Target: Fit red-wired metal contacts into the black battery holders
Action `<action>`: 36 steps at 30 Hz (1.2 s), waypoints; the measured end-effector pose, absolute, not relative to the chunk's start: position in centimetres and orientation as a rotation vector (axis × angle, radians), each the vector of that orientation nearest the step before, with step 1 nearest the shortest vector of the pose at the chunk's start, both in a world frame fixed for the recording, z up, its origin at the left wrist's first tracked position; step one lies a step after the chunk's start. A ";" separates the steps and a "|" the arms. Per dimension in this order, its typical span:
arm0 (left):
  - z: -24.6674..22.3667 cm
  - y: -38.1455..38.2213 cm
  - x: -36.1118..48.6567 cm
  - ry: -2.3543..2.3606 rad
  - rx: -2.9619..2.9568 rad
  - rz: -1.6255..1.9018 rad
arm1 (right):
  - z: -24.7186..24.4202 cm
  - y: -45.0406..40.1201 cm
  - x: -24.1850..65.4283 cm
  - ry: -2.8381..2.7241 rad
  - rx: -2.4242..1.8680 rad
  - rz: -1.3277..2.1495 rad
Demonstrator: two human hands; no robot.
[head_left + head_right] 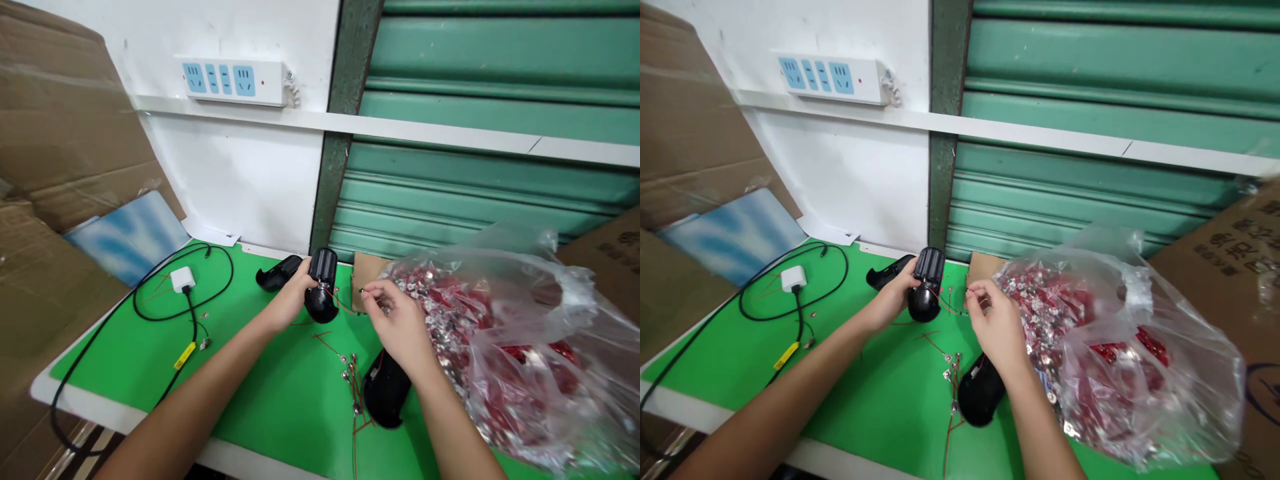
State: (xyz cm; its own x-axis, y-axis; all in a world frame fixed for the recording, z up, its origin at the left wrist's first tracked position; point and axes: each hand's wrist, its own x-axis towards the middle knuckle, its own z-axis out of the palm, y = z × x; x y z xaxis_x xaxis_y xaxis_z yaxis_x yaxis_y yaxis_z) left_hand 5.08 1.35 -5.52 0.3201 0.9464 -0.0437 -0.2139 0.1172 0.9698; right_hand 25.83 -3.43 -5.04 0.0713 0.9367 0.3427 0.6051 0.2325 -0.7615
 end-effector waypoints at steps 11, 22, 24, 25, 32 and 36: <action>-4.9 -0.2 5.6 0.908 1.469 0.770 | -4.4 -4.5 24.6 -1.922 -1.354 0.335; -5.2 -0.4 5.6 0.871 1.511 0.741 | -5.1 -4.5 24.7 -2.030 -1.360 0.233; -5.2 -0.4 5.5 0.872 1.501 0.744 | -5.2 -4.5 24.7 -2.035 -1.365 0.213; -5.2 -0.4 5.5 0.869 1.495 0.743 | -5.2 -4.5 24.6 -2.036 -1.367 0.208; -5.0 -0.5 5.6 0.842 1.429 0.766 | -5.2 -4.6 24.6 -2.014 -1.474 0.168; -5.0 -0.4 5.5 0.859 1.479 0.779 | -5.1 -4.6 24.7 -2.096 -1.455 0.077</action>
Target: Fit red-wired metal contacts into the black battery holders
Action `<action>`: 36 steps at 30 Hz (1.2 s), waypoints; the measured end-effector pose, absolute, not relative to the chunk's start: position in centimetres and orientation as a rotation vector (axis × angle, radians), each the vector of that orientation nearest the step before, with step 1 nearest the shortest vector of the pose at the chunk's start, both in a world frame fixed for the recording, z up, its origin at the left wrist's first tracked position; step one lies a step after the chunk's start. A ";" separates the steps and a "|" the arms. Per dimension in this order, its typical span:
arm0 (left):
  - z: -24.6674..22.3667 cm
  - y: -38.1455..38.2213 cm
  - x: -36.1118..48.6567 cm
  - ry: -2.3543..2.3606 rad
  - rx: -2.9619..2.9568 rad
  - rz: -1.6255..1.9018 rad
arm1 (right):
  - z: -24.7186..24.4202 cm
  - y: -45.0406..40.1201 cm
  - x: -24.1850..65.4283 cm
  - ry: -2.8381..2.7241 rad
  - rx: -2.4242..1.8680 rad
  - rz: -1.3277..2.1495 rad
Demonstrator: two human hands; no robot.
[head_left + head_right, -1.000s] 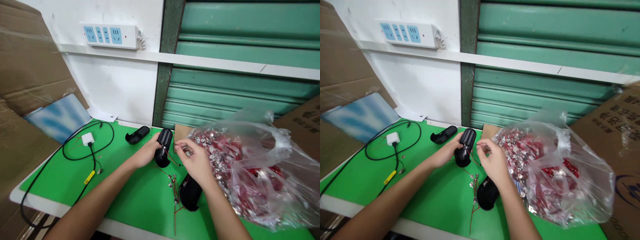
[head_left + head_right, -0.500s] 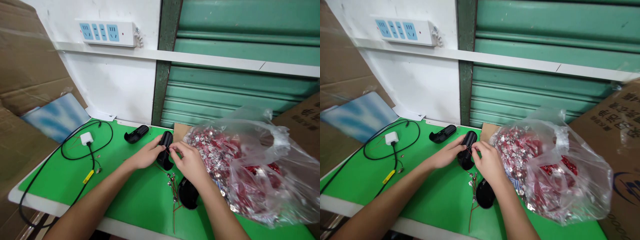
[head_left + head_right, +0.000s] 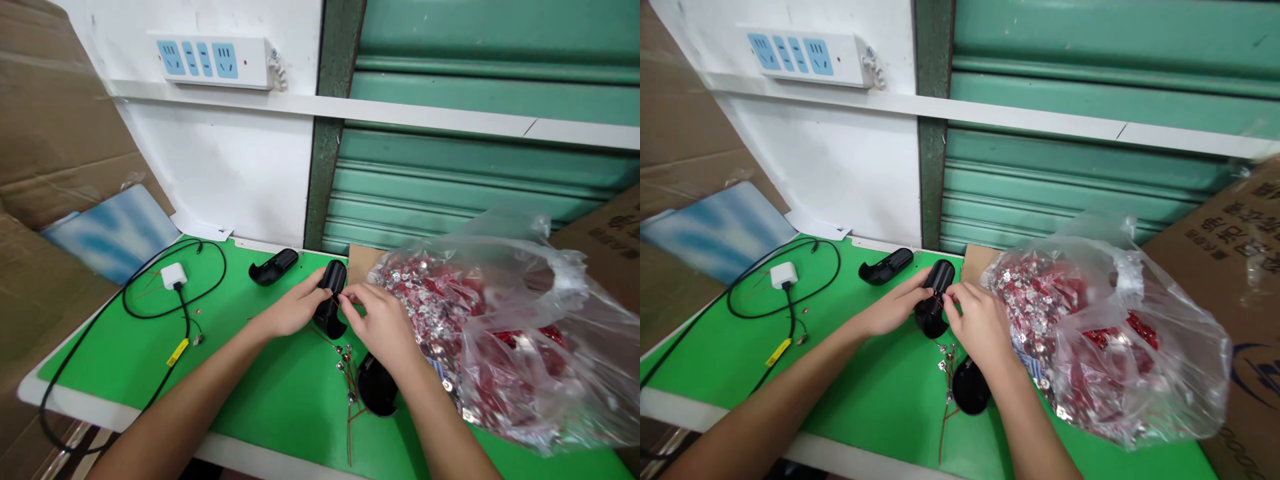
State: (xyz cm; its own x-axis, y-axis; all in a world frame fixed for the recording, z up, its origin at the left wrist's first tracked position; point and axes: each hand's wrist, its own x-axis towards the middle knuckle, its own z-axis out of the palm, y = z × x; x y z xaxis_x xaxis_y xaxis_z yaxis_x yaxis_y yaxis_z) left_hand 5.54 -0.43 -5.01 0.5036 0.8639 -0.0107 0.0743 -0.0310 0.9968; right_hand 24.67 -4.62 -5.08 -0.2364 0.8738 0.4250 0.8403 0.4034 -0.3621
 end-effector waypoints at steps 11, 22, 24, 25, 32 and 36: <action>-5.0 -0.7 5.8 0.872 1.547 0.776 | -5.2 -4.8 24.3 -2.207 -1.405 -0.161; -5.3 -0.4 5.9 1.015 1.485 0.851 | -4.8 -5.5 23.2 -1.916 -1.315 0.225; -5.5 0.1 5.7 1.014 1.437 0.888 | -4.5 -5.6 23.1 -1.862 -1.265 0.341; -5.5 0.2 5.6 1.010 1.418 0.910 | -4.4 -5.6 23.1 -1.849 -1.238 0.392; -4.7 -0.7 6.0 0.869 1.329 0.844 | -5.2 -4.6 23.4 -1.382 -1.207 0.642; -5.1 -1.0 6.2 0.794 1.441 0.906 | -5.6 -4.6 22.9 -1.459 -1.195 0.699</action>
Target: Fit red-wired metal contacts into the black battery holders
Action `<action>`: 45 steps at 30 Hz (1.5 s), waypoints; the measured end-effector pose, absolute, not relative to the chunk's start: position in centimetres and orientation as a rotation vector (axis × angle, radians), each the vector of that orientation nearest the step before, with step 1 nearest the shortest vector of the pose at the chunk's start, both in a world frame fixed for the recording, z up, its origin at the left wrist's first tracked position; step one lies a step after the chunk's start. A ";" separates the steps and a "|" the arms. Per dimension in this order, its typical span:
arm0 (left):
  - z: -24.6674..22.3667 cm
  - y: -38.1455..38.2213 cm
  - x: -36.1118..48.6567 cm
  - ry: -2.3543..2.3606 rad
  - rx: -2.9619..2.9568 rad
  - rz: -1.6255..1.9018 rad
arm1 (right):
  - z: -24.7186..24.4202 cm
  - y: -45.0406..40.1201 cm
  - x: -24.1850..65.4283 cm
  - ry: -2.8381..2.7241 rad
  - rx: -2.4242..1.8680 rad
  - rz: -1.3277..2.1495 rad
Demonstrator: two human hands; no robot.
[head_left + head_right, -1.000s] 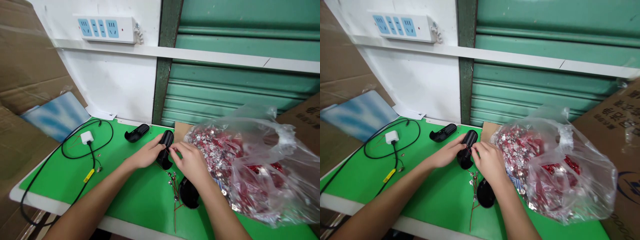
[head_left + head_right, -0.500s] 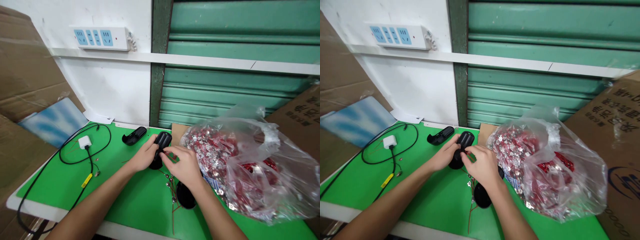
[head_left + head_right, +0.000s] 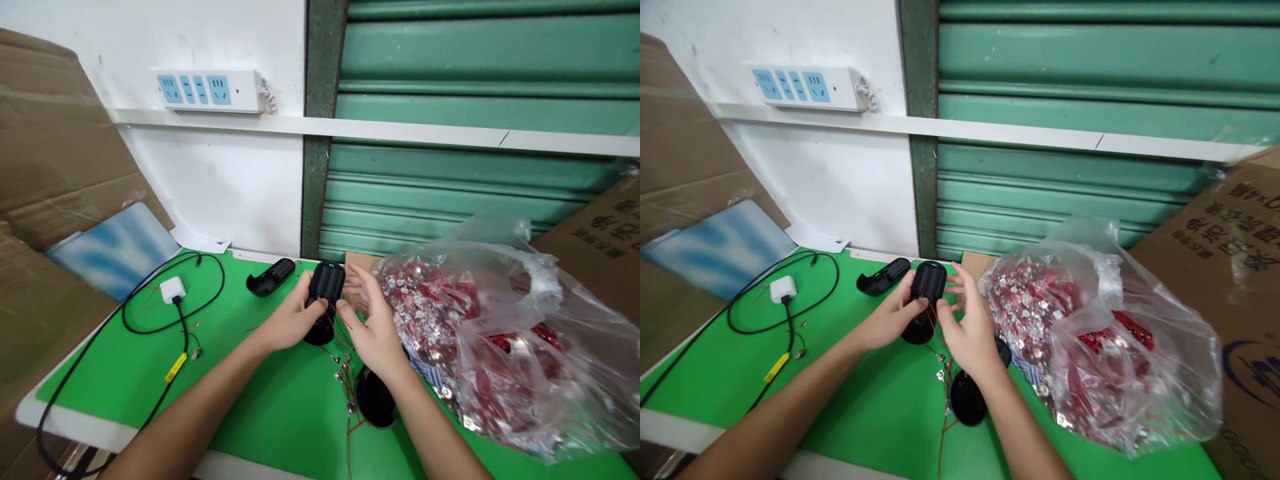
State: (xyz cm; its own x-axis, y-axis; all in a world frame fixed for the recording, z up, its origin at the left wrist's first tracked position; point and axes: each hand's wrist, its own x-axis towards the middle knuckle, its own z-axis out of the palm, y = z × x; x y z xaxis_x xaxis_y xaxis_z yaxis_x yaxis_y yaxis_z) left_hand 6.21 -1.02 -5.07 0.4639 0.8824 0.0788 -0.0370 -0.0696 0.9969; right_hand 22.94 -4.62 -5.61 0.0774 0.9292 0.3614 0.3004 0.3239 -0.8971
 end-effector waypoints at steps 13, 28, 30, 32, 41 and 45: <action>-5.8 -1.1 6.0 0.756 1.614 0.879 | -6.1 -5.0 22.6 -1.532 -1.136 0.765; -5.6 -1.4 6.2 0.799 1.710 0.903 | -7.3 -5.1 21.7 -1.547 -1.175 0.616; -5.5 -1.5 6.4 0.800 1.709 0.920 | -7.4 -5.1 21.6 -1.559 -1.184 0.581; -5.4 -1.8 6.6 0.808 1.709 0.937 | -7.4 -5.2 21.6 -1.561 -1.201 0.549; -5.4 -1.8 6.7 0.798 1.646 0.941 | -6.7 -5.2 22.3 -1.592 -1.181 0.642; -5.4 -1.8 6.6 0.823 1.670 0.939 | -6.9 -5.2 22.0 -1.577 -1.191 0.630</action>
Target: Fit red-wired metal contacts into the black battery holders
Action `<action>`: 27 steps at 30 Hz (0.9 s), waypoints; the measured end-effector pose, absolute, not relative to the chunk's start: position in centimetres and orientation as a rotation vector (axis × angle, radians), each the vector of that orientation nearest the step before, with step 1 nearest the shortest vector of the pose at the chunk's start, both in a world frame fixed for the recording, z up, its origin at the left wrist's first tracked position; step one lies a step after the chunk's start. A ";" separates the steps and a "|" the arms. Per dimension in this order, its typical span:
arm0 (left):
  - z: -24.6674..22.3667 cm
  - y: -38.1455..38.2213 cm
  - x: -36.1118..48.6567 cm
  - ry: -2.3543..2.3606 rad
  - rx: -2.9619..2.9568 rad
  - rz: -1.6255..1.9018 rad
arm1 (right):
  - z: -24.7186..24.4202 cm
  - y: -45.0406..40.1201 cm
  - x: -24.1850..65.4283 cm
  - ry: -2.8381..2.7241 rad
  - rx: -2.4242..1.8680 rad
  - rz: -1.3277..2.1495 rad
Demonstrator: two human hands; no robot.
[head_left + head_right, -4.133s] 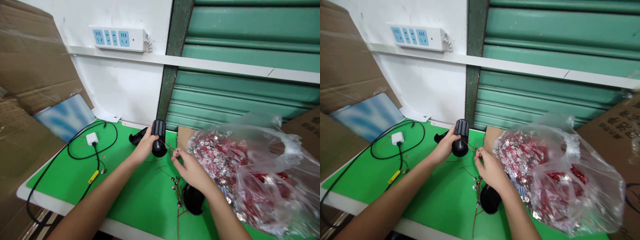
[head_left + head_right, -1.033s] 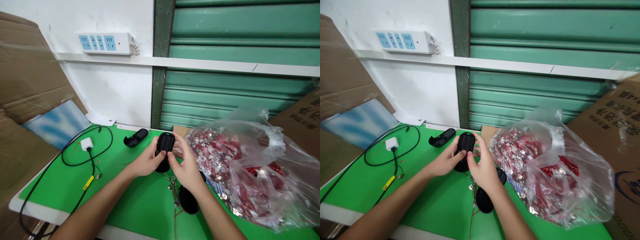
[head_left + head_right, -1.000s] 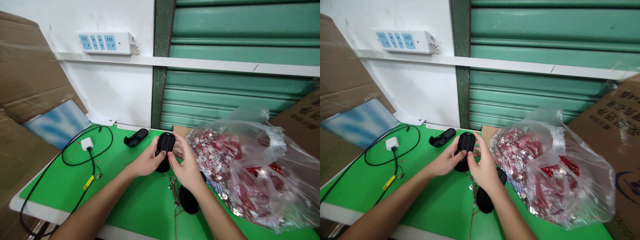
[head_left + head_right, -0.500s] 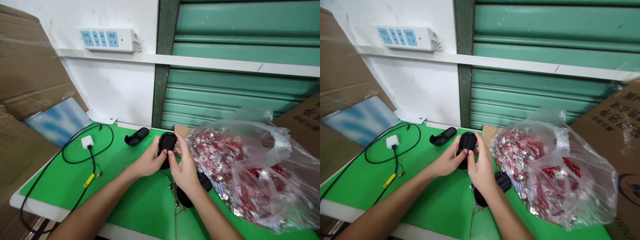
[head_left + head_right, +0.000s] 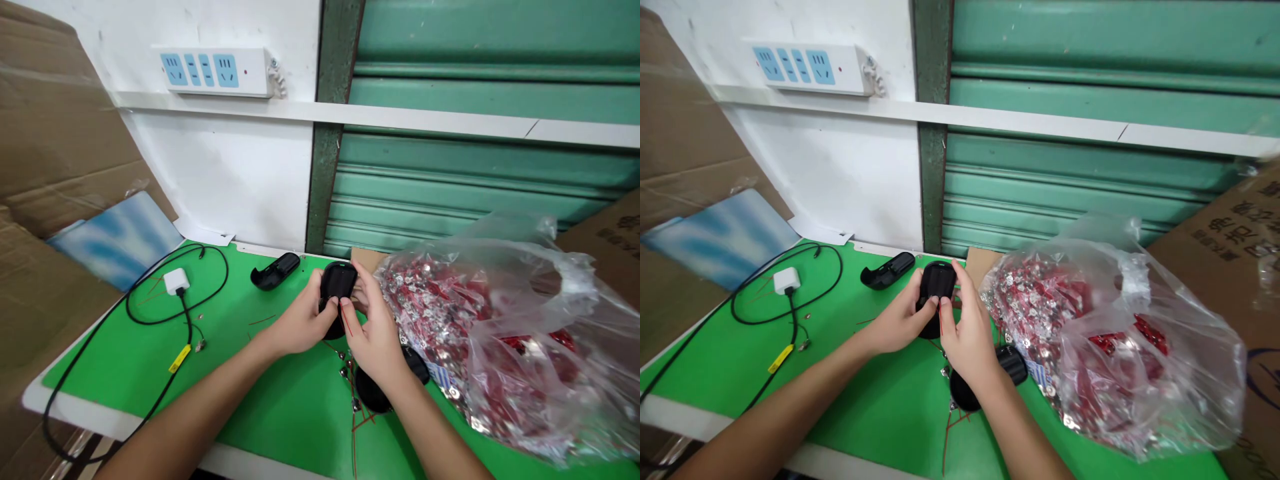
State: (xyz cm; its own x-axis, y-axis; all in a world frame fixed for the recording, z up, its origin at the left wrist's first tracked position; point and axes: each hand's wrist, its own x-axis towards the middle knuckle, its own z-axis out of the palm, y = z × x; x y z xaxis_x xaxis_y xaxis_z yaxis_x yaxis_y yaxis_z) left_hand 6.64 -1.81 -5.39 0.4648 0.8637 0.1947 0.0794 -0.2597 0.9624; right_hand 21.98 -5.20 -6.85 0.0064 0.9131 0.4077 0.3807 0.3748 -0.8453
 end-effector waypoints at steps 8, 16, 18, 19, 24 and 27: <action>-5.8 -1.9 7.1 0.872 1.694 0.986 | -7.1 -5.2 21.4 -1.573 -1.218 0.561; -5.2 -1.3 6.3 0.858 1.464 0.890 | -6.4 -5.1 22.2 -1.558 -1.181 0.721; -5.3 -1.1 6.3 0.833 1.422 0.901 | -6.3 -5.1 22.3 -1.527 -1.157 0.747; -5.5 -1.1 6.4 0.819 1.412 0.902 | -6.2 -5.0 22.3 -1.514 -1.148 0.751; -6.0 -1.0 6.5 0.759 1.419 0.898 | -6.1 -4.9 22.4 -1.477 -1.149 0.794; -5.9 -0.9 6.3 0.733 1.481 0.867 | -6.0 -4.8 22.6 -1.456 -1.160 0.843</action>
State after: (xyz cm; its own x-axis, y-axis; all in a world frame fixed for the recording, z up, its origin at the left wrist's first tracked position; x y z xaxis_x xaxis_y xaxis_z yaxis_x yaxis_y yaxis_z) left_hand 6.28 -0.93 -5.91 0.5224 0.8468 0.1003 -0.0421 -0.0918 0.9949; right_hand 22.63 -4.76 -6.00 0.0135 0.9557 0.2940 0.2213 0.2839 -0.9330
